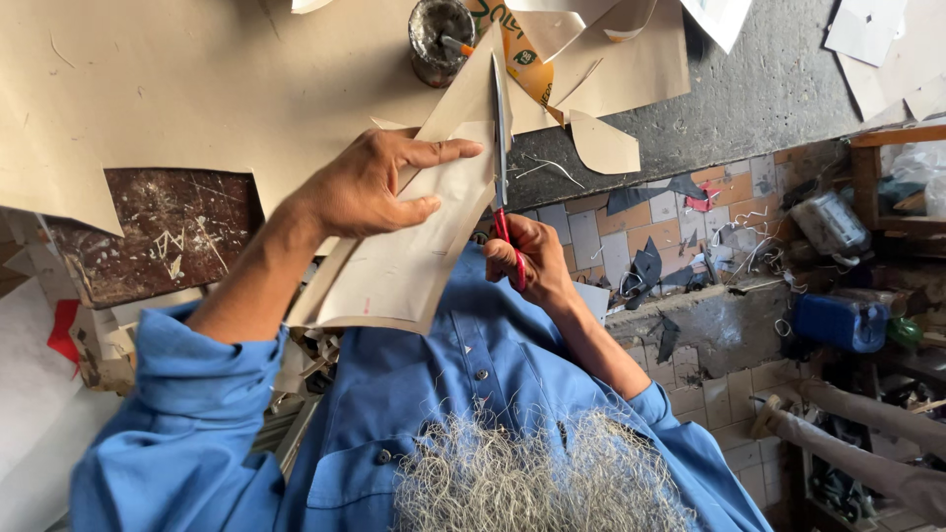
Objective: The person marks a piece of paper with a pencil and then cuts it with scissors. They repeat this process with additional sheets, aligning and trimming the paper into smaller pieces on a workbench.
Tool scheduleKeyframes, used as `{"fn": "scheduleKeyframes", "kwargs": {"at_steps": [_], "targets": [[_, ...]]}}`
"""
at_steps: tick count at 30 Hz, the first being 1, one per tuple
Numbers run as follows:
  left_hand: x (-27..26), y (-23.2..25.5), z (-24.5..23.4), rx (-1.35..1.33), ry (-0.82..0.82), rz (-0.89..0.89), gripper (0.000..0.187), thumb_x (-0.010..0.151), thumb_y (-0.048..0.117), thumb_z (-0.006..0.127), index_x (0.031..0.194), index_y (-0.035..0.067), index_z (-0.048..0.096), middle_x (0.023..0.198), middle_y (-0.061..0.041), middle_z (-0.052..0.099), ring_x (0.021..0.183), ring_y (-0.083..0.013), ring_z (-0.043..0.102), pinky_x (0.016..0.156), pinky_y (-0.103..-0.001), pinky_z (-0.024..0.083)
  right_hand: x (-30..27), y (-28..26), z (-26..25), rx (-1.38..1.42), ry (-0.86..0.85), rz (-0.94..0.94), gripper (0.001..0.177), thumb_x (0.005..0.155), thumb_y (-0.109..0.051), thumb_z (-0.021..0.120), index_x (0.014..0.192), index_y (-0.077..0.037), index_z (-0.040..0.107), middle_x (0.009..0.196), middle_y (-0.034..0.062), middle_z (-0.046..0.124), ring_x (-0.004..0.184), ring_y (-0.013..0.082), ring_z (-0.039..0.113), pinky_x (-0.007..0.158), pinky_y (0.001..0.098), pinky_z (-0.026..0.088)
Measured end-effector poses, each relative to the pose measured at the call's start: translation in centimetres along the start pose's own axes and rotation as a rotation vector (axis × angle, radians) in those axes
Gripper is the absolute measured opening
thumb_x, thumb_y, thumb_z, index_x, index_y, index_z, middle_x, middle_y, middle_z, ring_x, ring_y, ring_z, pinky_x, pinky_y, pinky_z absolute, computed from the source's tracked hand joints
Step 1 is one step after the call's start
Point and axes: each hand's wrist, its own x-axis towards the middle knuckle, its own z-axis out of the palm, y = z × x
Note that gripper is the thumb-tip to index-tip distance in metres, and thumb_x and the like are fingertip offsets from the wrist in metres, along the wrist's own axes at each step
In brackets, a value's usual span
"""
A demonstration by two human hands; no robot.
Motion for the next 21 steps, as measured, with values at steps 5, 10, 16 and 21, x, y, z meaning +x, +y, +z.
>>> {"fn": "scheduleKeyframes", "kwargs": {"at_steps": [5,10,16,21], "targets": [[0.8,-0.5,-3.4,0.092,-0.149,-0.194,0.041,0.085,0.008,0.073,0.126,0.015,0.073,0.12,-0.01,0.075,0.103,-0.0183,0.073,0.094,-0.032,0.055,-1.9,-0.7,-3.2,0.026,-0.238,0.003,0.071,0.077,-0.069,0.081,0.089,-0.002,0.063,0.077,0.0043,0.063,0.071,0.0117,0.06,0.066,0.0282,0.051],[1.2,0.5,-4.5,0.236,-0.346,-0.396,0.038,0.08,0.001,0.066,0.112,0.016,0.08,0.099,-0.006,0.08,0.086,-0.0192,0.075,0.08,-0.036,0.057,-2.7,-1.5,-5.4,-0.366,-0.38,0.027,0.082,0.069,-0.085,0.068,0.087,-0.005,0.064,0.077,-0.0006,0.058,0.074,0.009,0.053,0.064,0.0267,0.045],[1.6,0.4,-3.9,0.228,-0.558,-0.562,0.03,0.091,0.001,0.064,0.11,0.017,0.082,0.073,-0.02,0.071,0.061,-0.0374,0.059,0.057,-0.052,0.049,-2.1,-0.8,-4.6,-0.192,-0.37,0.166,0.066,0.074,-0.062,0.084,0.084,-0.001,0.064,0.072,0.002,0.058,0.067,0.0109,0.056,0.059,0.0285,0.048],[-2.5,-0.5,1.4,0.606,0.493,-0.176,0.013,0.1,0.016,0.077,0.099,0.007,0.068,0.081,-0.01,0.061,0.076,-0.0227,0.06,0.072,-0.039,0.048,-1.5,0.6,-3.0,0.037,-0.189,0.155,0.053,0.082,-0.055,0.08,0.082,-0.004,0.063,0.067,0.003,0.061,0.061,0.0132,0.063,0.057,0.028,0.052]]}}
